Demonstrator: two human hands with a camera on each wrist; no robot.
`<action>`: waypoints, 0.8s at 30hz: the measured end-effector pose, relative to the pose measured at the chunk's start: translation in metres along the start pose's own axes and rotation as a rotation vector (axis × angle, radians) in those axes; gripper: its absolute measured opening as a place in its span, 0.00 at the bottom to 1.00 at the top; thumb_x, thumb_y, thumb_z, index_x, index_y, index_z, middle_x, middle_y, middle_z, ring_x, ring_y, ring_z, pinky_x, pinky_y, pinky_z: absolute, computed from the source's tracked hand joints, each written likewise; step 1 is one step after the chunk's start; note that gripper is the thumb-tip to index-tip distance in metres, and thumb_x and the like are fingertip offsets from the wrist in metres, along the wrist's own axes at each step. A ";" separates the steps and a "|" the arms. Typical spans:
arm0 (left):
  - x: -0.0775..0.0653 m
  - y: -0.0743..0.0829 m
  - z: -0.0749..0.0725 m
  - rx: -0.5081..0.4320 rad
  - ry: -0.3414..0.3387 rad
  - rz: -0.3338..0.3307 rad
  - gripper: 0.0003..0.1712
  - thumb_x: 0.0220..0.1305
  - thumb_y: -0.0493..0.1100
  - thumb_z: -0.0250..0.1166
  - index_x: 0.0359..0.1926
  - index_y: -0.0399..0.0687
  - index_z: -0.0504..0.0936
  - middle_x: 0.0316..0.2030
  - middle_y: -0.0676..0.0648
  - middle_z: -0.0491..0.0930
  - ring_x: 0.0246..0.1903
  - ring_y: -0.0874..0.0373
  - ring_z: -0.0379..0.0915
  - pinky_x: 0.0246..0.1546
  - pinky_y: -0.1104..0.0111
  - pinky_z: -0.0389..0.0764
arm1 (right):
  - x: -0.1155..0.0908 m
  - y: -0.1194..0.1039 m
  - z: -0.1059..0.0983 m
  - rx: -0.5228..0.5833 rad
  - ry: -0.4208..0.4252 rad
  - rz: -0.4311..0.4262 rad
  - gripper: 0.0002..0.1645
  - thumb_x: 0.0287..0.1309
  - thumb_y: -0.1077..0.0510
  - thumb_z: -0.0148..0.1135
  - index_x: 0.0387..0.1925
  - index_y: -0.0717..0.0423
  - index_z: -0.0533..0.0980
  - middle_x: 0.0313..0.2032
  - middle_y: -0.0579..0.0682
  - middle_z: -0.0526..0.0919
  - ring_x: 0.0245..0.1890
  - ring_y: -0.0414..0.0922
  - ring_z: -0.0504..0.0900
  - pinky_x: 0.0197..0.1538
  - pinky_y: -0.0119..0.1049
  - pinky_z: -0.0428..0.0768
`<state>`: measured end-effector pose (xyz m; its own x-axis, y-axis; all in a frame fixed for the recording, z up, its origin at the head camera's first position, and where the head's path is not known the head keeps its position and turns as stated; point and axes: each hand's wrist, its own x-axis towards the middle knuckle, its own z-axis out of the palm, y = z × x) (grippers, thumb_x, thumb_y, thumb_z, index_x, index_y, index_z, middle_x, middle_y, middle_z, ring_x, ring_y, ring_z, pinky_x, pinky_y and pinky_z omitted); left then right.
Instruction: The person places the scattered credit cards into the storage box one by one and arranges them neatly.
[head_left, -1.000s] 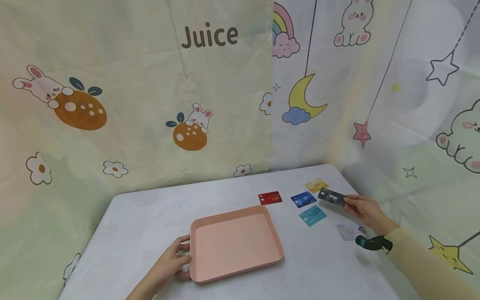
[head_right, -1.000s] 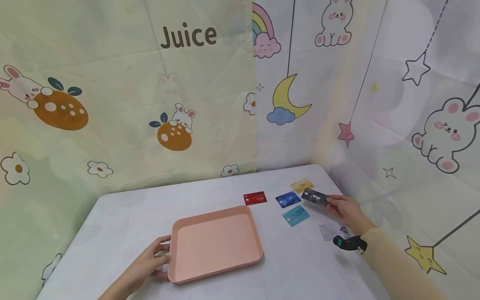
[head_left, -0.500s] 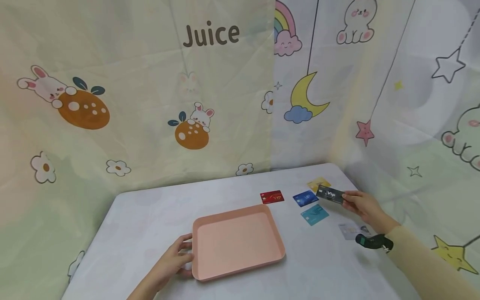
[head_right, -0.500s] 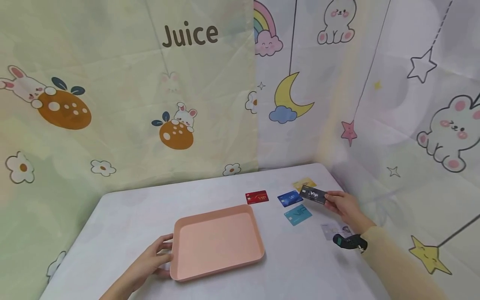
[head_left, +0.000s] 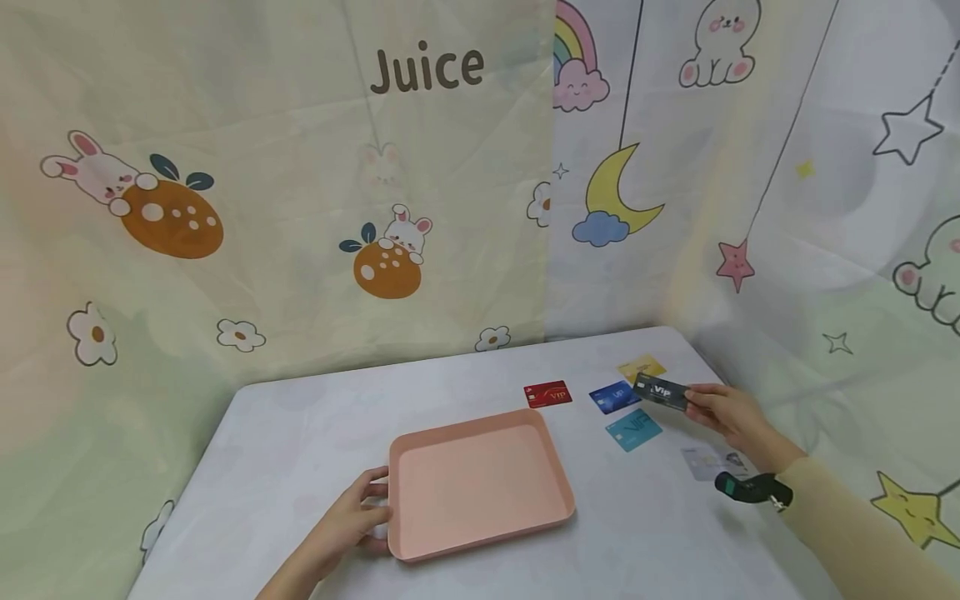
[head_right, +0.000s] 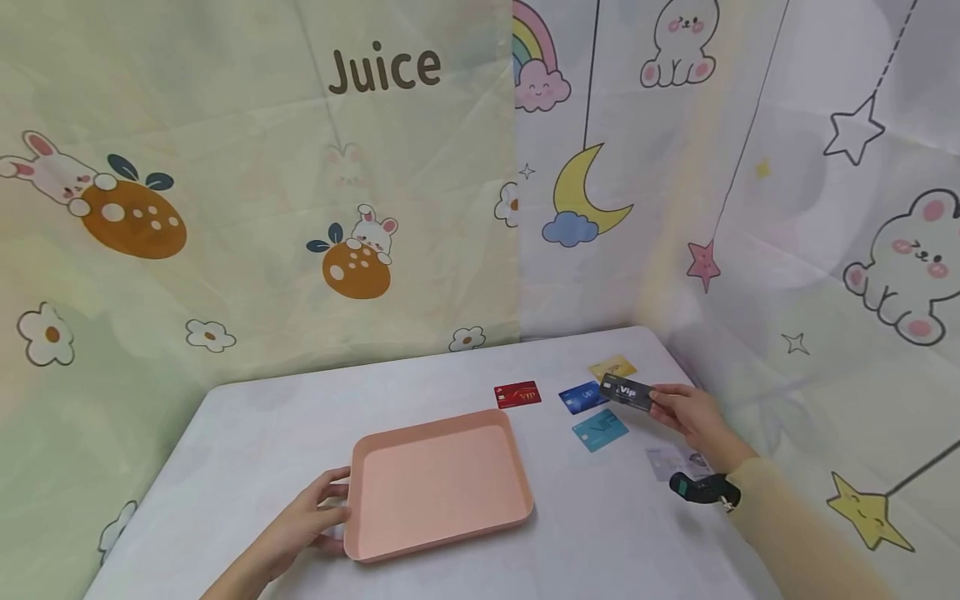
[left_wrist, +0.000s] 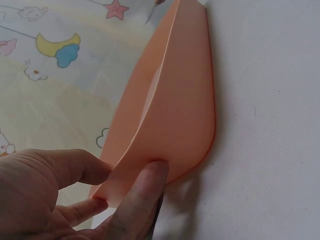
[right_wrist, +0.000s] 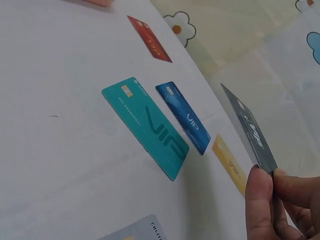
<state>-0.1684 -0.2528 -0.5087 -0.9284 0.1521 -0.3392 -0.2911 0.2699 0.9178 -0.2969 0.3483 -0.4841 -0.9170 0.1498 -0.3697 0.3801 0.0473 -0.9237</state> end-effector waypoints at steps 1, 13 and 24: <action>0.000 0.000 0.000 -0.001 -0.001 0.000 0.44 0.65 0.33 0.65 0.78 0.38 0.55 0.69 0.26 0.65 0.49 0.50 0.80 0.36 0.53 0.89 | 0.000 0.000 0.000 0.008 -0.010 -0.001 0.34 0.73 0.60 0.59 0.72 0.72 0.59 0.38 0.48 0.79 0.31 0.35 0.85 0.42 0.29 0.88; 0.000 0.001 0.000 0.002 -0.008 0.004 0.45 0.64 0.33 0.65 0.78 0.36 0.55 0.68 0.26 0.65 0.47 0.51 0.81 0.36 0.54 0.89 | -0.011 -0.006 0.010 0.069 -0.100 -0.009 0.29 0.72 0.62 0.60 0.67 0.72 0.64 0.37 0.48 0.78 0.32 0.36 0.85 0.43 0.29 0.88; -0.001 0.000 -0.001 0.000 -0.007 0.009 0.44 0.64 0.33 0.65 0.77 0.37 0.55 0.68 0.27 0.65 0.48 0.50 0.80 0.35 0.54 0.89 | -0.021 -0.012 0.029 0.003 -0.191 -0.048 0.38 0.75 0.59 0.58 0.74 0.74 0.53 0.52 0.61 0.71 0.36 0.35 0.84 0.48 0.27 0.86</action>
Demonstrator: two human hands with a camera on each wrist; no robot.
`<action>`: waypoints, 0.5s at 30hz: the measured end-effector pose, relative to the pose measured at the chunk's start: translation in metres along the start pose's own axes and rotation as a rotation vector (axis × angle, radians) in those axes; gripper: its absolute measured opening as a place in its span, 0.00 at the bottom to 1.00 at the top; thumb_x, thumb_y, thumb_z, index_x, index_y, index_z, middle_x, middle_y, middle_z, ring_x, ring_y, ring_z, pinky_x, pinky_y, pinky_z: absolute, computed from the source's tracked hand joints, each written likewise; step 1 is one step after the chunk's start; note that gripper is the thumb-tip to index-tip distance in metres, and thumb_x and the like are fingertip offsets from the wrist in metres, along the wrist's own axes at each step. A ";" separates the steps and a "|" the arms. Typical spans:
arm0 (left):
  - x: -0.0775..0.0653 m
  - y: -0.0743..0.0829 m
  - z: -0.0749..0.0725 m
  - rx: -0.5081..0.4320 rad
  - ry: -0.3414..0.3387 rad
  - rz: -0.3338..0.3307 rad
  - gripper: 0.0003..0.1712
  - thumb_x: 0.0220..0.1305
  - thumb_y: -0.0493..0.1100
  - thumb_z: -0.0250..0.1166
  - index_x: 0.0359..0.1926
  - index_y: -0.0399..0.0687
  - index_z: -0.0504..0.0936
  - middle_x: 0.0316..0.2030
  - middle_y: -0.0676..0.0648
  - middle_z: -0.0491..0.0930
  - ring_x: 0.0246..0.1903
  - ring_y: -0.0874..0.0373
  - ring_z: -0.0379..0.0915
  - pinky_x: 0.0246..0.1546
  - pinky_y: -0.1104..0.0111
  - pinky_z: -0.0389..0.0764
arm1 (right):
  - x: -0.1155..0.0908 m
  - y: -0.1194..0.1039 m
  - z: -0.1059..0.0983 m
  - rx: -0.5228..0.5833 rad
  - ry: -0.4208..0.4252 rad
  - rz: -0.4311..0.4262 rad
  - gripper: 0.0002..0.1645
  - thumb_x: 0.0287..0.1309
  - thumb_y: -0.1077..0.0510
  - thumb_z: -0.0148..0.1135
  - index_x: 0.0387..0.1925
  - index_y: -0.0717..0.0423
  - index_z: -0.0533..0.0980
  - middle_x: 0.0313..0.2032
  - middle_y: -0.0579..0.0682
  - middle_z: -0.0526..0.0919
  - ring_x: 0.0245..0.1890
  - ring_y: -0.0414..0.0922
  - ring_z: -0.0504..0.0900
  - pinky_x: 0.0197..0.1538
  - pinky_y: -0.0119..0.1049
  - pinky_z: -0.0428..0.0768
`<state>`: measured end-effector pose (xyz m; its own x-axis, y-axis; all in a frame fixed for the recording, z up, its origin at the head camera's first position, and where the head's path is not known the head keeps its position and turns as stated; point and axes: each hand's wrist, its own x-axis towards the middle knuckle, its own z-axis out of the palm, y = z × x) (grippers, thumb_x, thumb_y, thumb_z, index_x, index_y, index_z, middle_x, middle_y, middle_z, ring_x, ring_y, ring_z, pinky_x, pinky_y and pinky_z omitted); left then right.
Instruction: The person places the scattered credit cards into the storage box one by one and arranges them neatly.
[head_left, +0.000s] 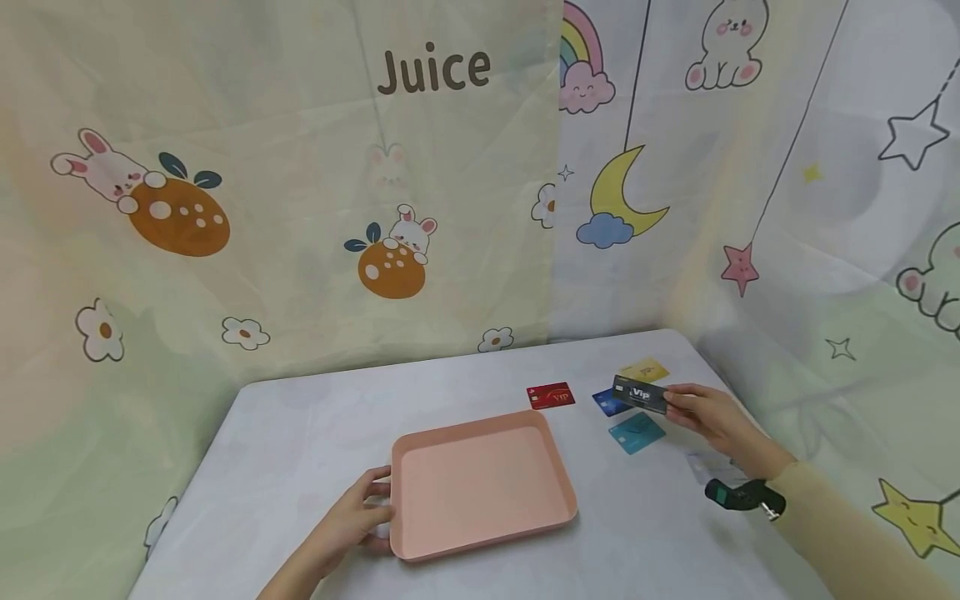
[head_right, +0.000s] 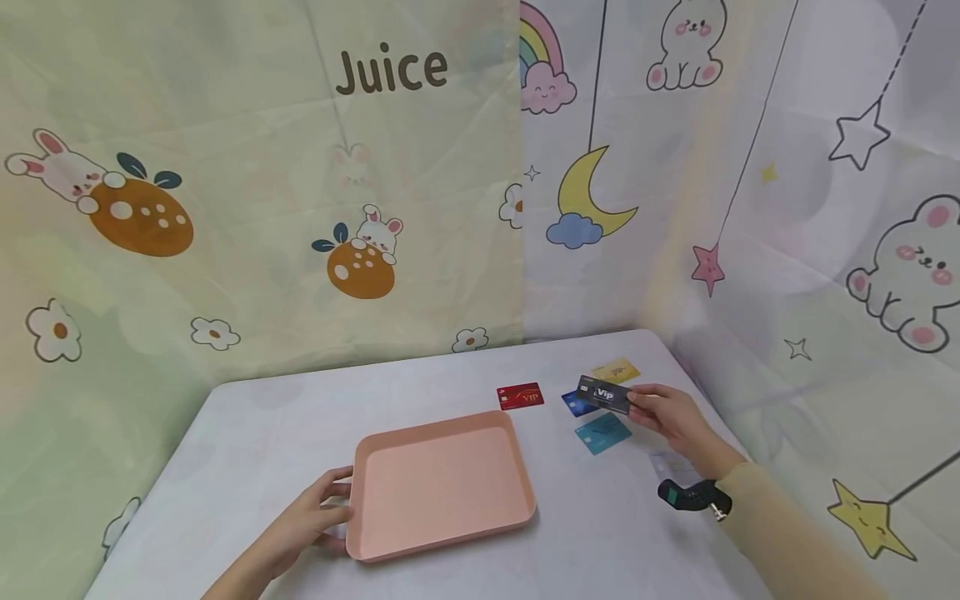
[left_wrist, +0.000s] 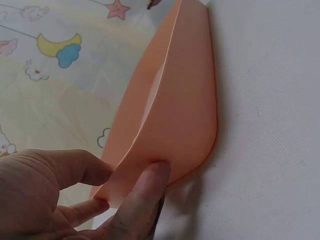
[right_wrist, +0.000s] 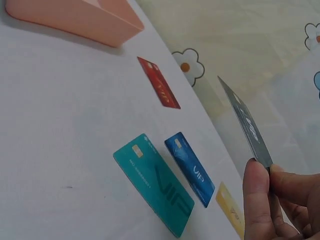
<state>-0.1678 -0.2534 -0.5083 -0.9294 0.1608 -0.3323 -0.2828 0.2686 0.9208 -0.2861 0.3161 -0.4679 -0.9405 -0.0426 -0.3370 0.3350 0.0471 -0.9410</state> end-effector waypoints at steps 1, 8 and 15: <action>0.000 0.000 0.000 -0.003 0.000 0.000 0.44 0.64 0.33 0.66 0.78 0.37 0.55 0.68 0.26 0.65 0.48 0.50 0.81 0.35 0.54 0.89 | 0.000 -0.001 0.002 -0.002 -0.002 -0.001 0.38 0.75 0.59 0.58 0.74 0.73 0.54 0.53 0.61 0.70 0.36 0.35 0.84 0.48 0.28 0.86; 0.002 -0.001 -0.001 -0.010 -0.002 -0.006 0.45 0.63 0.32 0.65 0.78 0.36 0.55 0.68 0.26 0.65 0.46 0.51 0.81 0.35 0.53 0.90 | 0.001 -0.007 0.014 0.023 0.001 -0.009 0.31 0.73 0.62 0.60 0.69 0.72 0.61 0.45 0.54 0.75 0.34 0.36 0.86 0.45 0.31 0.88; 0.001 0.000 0.000 -0.011 -0.001 -0.002 0.45 0.64 0.32 0.66 0.77 0.37 0.55 0.67 0.27 0.65 0.46 0.51 0.80 0.34 0.54 0.89 | 0.001 -0.007 0.021 0.022 -0.019 -0.010 0.29 0.73 0.61 0.60 0.67 0.71 0.63 0.44 0.52 0.76 0.33 0.37 0.86 0.45 0.30 0.88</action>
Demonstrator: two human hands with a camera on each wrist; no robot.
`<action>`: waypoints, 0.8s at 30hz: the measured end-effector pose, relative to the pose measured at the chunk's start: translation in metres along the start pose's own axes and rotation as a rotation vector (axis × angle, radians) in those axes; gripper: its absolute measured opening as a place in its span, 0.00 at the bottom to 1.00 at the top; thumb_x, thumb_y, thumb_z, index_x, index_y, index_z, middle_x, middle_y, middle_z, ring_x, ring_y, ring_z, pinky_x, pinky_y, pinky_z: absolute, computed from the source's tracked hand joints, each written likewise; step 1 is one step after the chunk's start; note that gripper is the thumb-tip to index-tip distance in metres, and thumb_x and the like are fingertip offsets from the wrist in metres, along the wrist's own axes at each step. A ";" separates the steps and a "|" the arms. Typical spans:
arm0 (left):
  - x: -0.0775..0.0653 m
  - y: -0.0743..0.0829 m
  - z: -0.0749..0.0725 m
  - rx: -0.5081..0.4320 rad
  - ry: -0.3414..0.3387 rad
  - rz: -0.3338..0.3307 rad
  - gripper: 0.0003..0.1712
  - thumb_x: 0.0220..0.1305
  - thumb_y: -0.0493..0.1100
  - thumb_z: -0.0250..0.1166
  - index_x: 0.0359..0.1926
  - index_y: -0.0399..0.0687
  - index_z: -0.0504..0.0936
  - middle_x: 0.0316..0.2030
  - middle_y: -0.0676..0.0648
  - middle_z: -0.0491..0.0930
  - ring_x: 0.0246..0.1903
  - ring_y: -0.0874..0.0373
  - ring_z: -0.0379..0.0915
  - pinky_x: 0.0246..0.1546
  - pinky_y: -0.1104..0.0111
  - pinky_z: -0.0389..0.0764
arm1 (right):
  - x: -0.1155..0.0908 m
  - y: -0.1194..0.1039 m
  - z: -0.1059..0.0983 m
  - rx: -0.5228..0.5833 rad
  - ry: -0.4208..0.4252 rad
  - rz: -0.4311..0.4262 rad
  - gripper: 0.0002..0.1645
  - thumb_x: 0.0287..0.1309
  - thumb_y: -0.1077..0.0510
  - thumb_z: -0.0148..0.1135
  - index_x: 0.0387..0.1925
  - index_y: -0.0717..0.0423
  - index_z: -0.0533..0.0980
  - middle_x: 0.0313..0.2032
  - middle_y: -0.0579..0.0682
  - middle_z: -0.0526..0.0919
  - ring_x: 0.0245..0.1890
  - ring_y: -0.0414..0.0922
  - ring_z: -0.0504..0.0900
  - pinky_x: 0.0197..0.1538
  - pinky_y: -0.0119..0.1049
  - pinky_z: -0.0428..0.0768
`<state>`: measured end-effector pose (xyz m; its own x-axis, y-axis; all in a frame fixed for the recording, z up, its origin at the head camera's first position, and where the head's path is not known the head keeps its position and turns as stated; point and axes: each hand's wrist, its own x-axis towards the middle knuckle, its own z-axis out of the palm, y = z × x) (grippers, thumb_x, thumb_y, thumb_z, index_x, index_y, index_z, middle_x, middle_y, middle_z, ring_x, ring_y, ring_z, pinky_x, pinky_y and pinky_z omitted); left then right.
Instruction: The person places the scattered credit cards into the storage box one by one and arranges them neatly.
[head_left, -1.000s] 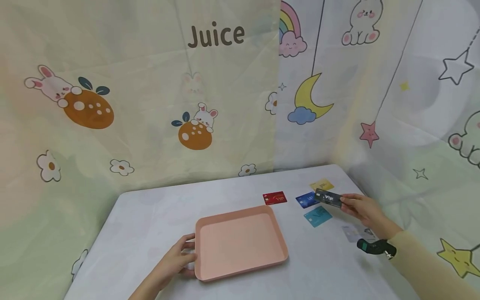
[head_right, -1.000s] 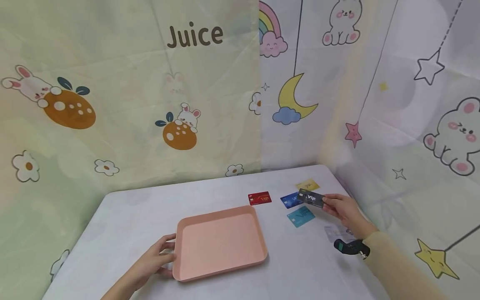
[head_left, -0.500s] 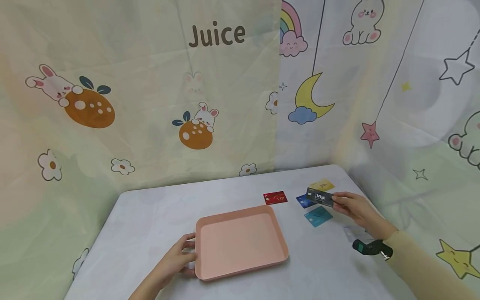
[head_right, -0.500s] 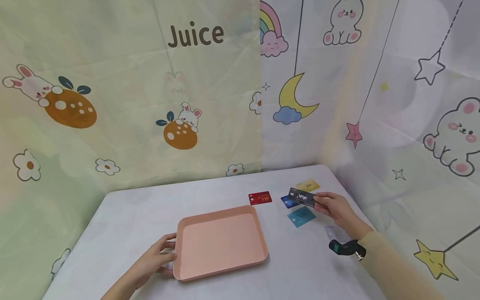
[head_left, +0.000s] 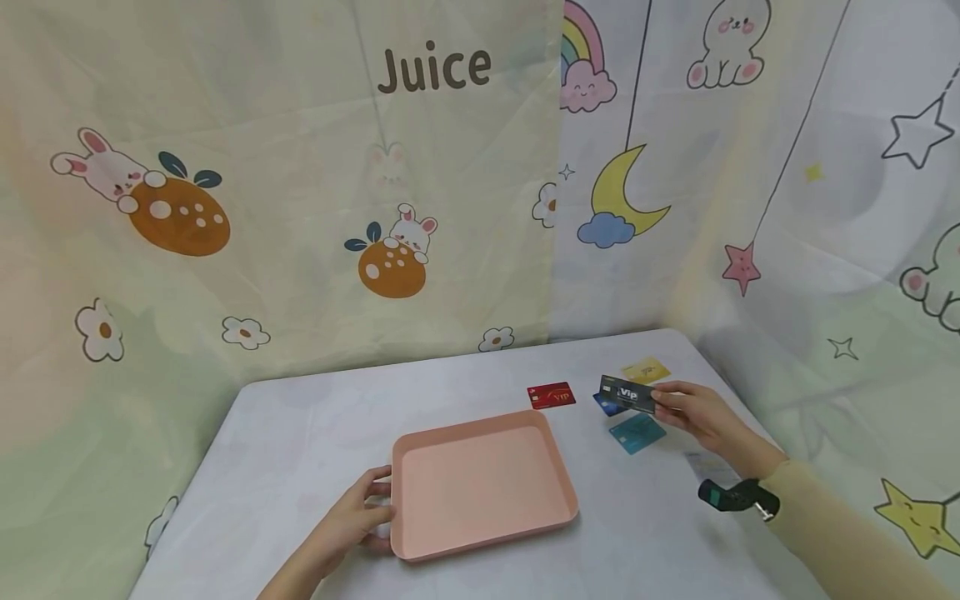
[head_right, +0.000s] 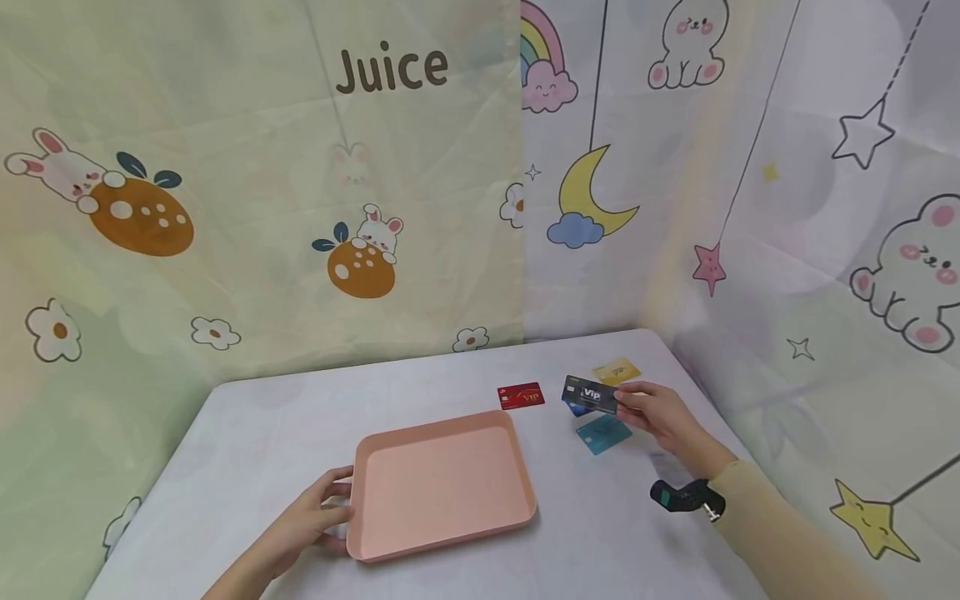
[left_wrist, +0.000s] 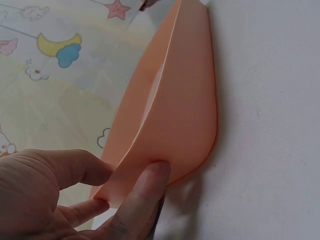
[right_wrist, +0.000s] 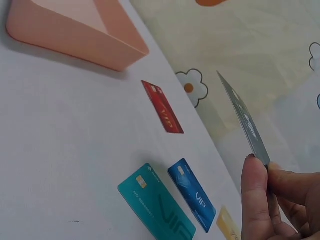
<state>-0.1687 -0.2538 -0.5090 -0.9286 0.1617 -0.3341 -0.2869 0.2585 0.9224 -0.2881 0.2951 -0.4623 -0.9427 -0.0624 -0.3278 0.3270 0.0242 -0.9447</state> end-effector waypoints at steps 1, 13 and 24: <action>0.000 0.000 0.000 0.000 0.004 -0.001 0.45 0.63 0.32 0.66 0.77 0.37 0.55 0.67 0.27 0.65 0.46 0.51 0.80 0.34 0.54 0.89 | 0.000 0.000 0.001 -0.007 0.000 0.002 0.30 0.73 0.61 0.60 0.68 0.71 0.62 0.44 0.52 0.76 0.34 0.37 0.86 0.45 0.30 0.88; 0.002 0.003 0.002 0.014 0.029 -0.022 0.45 0.63 0.32 0.66 0.77 0.37 0.56 0.67 0.27 0.66 0.47 0.50 0.81 0.33 0.53 0.89 | -0.001 -0.005 0.013 -0.053 -0.009 0.000 0.34 0.73 0.60 0.60 0.71 0.73 0.61 0.48 0.57 0.73 0.34 0.36 0.85 0.45 0.29 0.87; 0.000 0.004 0.002 0.011 0.022 -0.023 0.45 0.63 0.33 0.67 0.77 0.39 0.56 0.67 0.27 0.65 0.47 0.50 0.80 0.34 0.54 0.89 | -0.004 -0.005 0.017 -0.018 0.009 0.031 0.33 0.72 0.60 0.62 0.70 0.71 0.62 0.43 0.54 0.76 0.32 0.36 0.86 0.43 0.29 0.87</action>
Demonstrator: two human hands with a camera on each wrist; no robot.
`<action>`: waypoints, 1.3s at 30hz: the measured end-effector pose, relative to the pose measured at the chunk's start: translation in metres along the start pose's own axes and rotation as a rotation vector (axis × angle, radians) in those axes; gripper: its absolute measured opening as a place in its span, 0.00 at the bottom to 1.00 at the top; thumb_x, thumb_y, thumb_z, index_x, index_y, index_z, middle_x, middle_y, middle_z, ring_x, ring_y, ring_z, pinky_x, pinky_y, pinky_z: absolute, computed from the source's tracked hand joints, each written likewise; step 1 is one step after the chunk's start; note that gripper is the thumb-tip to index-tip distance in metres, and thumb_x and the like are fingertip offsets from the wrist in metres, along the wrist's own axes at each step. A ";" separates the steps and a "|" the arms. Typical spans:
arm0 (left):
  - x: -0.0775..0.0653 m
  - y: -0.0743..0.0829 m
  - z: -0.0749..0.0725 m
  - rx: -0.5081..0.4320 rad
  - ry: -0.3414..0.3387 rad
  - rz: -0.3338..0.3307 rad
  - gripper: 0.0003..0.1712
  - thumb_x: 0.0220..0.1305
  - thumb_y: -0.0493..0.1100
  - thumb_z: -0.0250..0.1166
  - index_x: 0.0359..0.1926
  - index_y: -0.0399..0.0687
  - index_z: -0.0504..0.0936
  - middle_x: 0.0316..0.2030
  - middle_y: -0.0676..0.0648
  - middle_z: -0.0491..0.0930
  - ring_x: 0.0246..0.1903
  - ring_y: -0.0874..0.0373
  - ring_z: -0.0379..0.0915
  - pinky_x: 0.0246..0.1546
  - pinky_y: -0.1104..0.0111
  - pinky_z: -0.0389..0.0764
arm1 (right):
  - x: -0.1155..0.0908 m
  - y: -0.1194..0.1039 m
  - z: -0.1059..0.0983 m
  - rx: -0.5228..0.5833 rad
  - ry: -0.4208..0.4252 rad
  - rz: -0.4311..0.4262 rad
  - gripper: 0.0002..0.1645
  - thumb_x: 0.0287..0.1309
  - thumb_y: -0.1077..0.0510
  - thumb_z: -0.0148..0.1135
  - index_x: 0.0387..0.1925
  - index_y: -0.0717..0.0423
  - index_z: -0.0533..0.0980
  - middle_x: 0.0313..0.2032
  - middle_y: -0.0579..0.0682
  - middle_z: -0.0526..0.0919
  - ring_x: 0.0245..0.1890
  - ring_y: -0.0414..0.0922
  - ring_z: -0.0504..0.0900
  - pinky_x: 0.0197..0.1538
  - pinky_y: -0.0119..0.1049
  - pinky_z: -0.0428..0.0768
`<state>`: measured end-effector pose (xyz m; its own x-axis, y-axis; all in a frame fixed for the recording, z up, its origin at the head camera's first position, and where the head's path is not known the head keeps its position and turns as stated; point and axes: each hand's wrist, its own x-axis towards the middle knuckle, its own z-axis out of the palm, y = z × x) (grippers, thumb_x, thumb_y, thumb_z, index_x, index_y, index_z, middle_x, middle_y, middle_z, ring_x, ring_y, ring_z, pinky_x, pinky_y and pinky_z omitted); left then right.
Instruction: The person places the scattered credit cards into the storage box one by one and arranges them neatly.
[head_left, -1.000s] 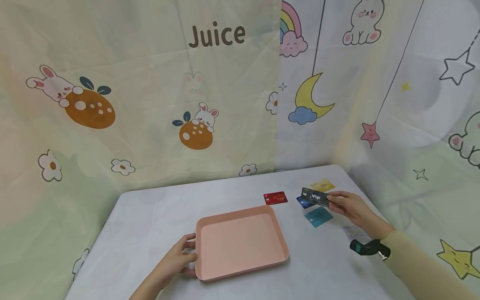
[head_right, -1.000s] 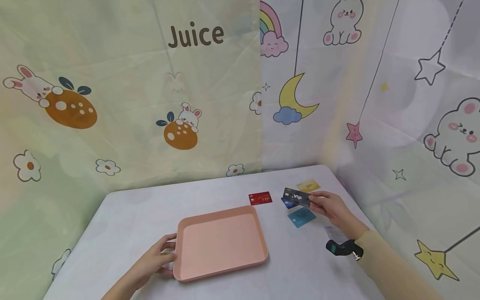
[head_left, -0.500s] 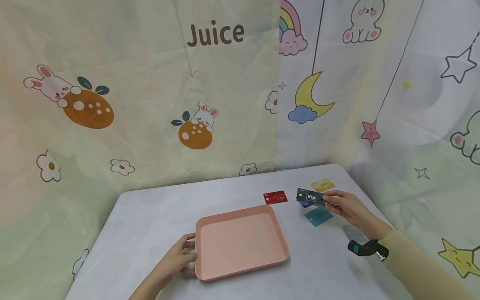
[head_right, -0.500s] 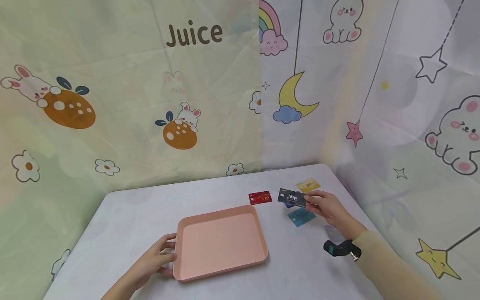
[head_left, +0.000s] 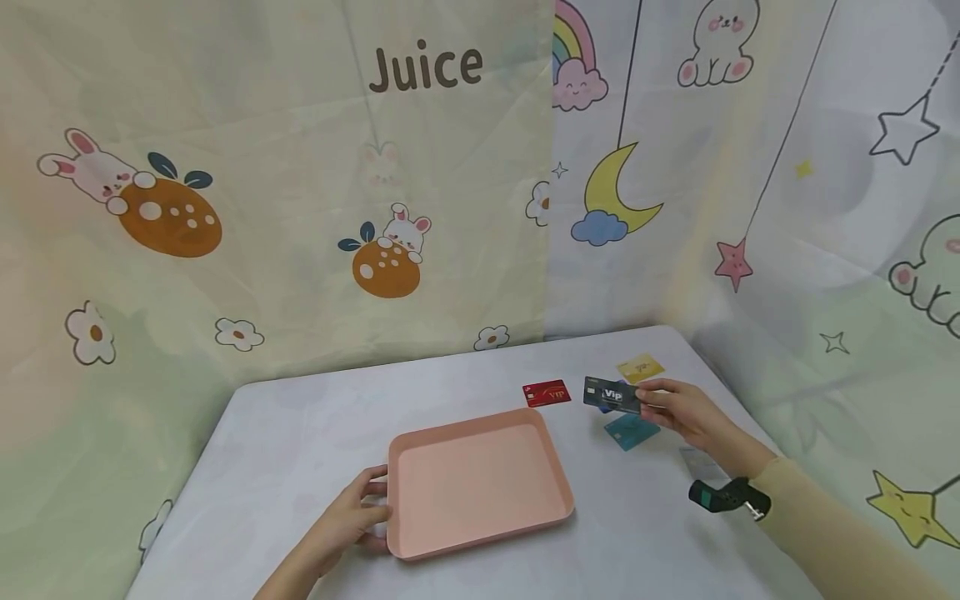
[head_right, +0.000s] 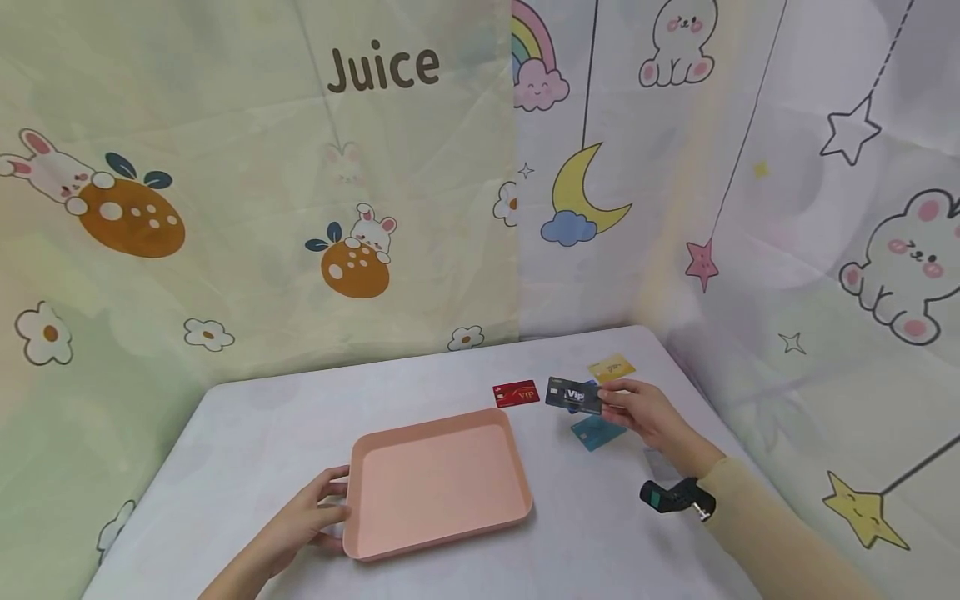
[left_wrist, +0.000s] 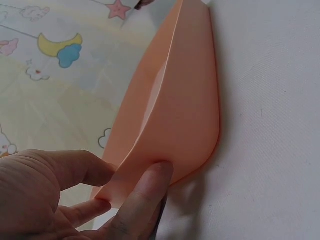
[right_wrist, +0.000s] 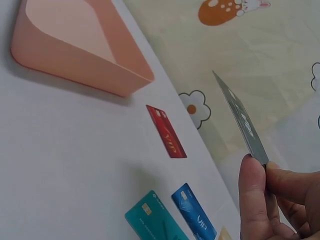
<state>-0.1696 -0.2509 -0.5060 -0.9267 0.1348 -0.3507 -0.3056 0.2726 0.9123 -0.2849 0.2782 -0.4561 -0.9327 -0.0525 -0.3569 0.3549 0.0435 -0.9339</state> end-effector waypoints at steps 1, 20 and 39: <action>0.000 0.000 0.000 0.000 0.000 0.001 0.45 0.63 0.33 0.67 0.77 0.39 0.57 0.67 0.27 0.65 0.47 0.50 0.80 0.34 0.53 0.89 | -0.001 0.000 0.001 0.003 -0.010 -0.003 0.33 0.72 0.60 0.61 0.70 0.71 0.61 0.42 0.53 0.77 0.32 0.36 0.86 0.43 0.29 0.87; 0.001 0.000 -0.001 0.016 -0.006 0.000 0.45 0.63 0.33 0.67 0.77 0.38 0.57 0.67 0.27 0.65 0.48 0.50 0.79 0.34 0.54 0.89 | -0.008 0.001 0.024 -0.009 -0.039 -0.037 0.34 0.73 0.60 0.61 0.70 0.74 0.61 0.45 0.54 0.76 0.34 0.36 0.85 0.44 0.29 0.87; 0.001 -0.003 -0.003 0.000 -0.025 0.010 0.45 0.64 0.32 0.66 0.78 0.38 0.55 0.67 0.27 0.64 0.49 0.49 0.79 0.35 0.53 0.89 | -0.004 0.004 0.046 -0.012 -0.002 0.011 0.31 0.73 0.59 0.62 0.69 0.70 0.65 0.50 0.59 0.76 0.35 0.38 0.85 0.44 0.30 0.88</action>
<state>-0.1699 -0.2542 -0.5083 -0.9241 0.1613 -0.3465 -0.2961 0.2709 0.9159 -0.2766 0.2328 -0.4590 -0.9285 -0.0536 -0.3674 0.3646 0.0561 -0.9295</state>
